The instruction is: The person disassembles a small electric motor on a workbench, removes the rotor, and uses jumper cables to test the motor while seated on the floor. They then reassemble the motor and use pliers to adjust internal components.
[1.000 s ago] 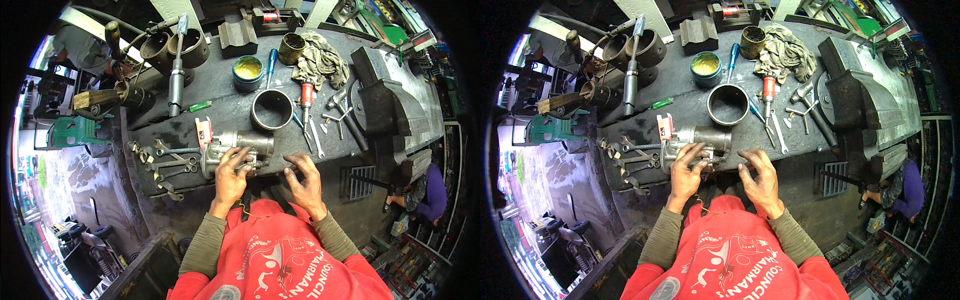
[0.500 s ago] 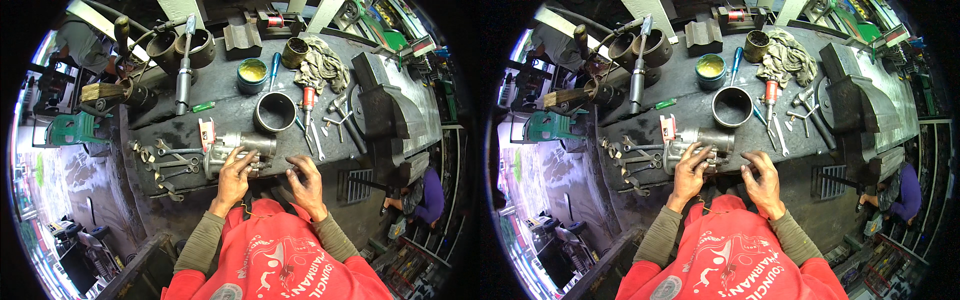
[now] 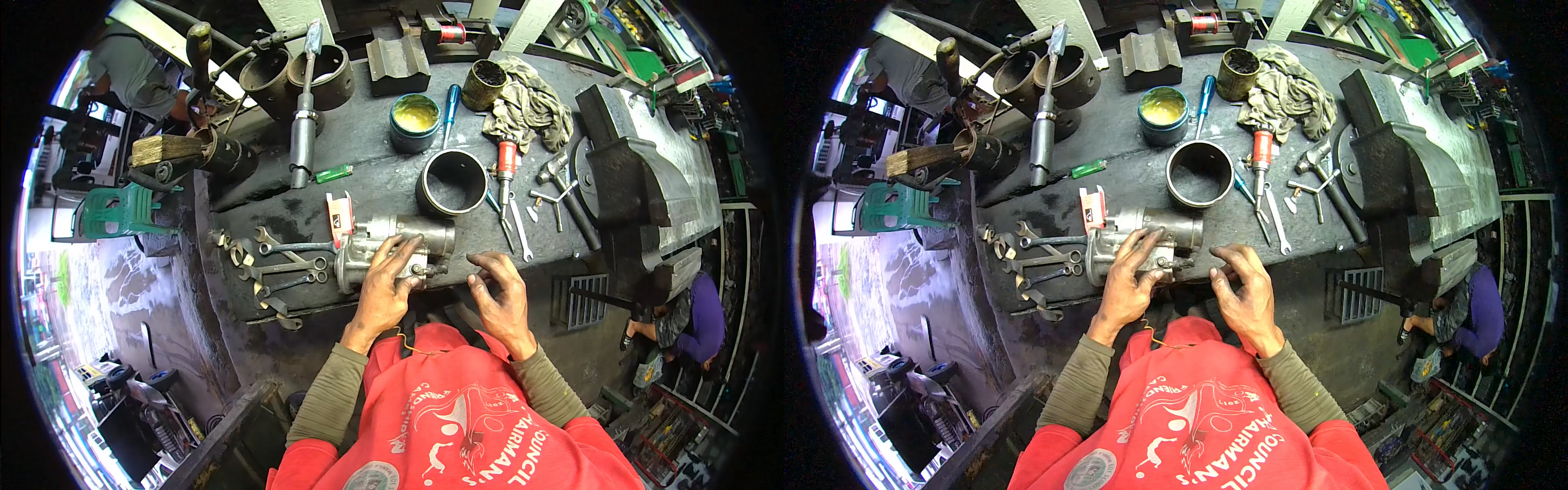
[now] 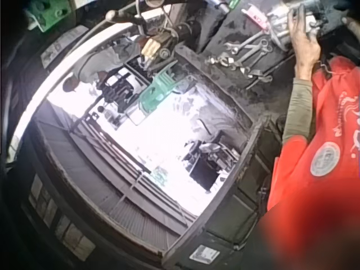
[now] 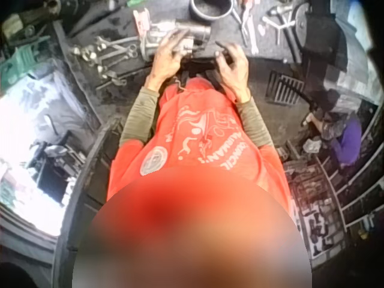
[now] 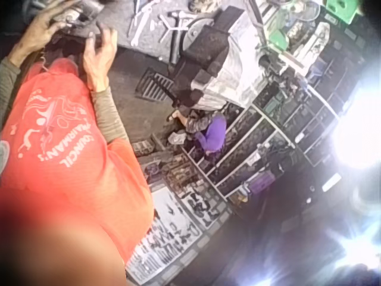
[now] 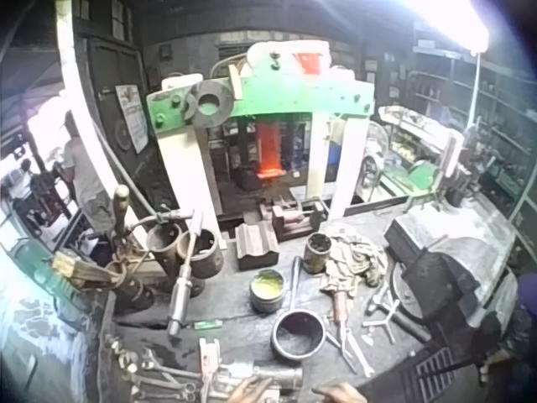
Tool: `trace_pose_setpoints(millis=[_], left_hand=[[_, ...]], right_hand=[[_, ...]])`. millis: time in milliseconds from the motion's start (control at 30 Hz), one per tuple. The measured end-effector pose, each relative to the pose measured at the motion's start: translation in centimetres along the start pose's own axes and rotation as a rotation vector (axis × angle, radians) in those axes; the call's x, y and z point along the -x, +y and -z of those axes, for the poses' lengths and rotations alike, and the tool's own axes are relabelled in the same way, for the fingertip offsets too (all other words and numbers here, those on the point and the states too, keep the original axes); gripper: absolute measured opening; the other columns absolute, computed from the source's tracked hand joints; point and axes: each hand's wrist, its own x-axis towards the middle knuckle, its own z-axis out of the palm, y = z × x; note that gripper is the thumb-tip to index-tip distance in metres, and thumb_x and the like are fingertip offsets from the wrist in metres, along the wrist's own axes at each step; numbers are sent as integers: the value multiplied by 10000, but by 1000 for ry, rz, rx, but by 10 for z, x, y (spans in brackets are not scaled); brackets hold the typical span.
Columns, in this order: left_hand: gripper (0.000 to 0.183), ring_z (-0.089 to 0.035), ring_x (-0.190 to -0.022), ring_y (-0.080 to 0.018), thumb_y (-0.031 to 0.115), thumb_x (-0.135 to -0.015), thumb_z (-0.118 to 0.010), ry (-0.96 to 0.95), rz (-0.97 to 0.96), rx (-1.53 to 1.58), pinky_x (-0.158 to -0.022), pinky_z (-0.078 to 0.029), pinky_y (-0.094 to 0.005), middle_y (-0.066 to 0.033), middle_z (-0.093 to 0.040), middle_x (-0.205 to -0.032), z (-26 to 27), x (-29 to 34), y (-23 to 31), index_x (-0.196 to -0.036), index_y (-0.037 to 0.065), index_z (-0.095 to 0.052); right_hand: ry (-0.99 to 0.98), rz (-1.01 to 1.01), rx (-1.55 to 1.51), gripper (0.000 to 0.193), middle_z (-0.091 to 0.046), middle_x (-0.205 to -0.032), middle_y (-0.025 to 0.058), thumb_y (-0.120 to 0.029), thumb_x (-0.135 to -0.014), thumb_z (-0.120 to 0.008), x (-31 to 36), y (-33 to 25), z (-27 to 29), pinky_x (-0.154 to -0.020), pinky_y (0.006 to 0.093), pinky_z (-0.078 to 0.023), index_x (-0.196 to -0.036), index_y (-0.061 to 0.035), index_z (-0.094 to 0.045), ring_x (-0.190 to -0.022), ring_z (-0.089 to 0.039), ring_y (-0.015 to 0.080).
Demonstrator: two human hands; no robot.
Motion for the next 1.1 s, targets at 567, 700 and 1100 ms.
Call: trace_pose_setpoints(millis=[567, 700, 1100], left_hand=[[910, -507, -1475, -316, -165, -826, -660, 5, 53, 251, -1086, -562, -390, -181, -448, -1650, 2, 6, -16, -1653, 76, -366], [862, -573, -1404, -290, -146, -811, -687, 2, 107, 231, -1079, -565, -392, -184, -495, -1598, 6, 6, -12, -1609, 64, -441], [488, -686, -1248, -297, -67, -859, -714, 131, 28, 25, -1078, -514, -406, -129, -783, -1166, -14, 7, -3, -1337, 26, -716]], right_hand=[[-224, 193, 232, 557, -597, -1277, 186, -43, -815, -696, -4, 5, -48, -1037, 463, -486, -1369, -99, -705, -1166, -578, 378], [-262, 239, 206, 596, -593, -1305, 184, -27, -779, -673, -1, 6, -37, -1047, 468, -476, -1362, -141, -730, -1150, -570, 371], [3, 131, 68, 595, -578, -1276, 190, -15, -807, -647, -3, 20, -25, -1021, 399, -484, -1393, -98, -711, -1163, -591, 329]])
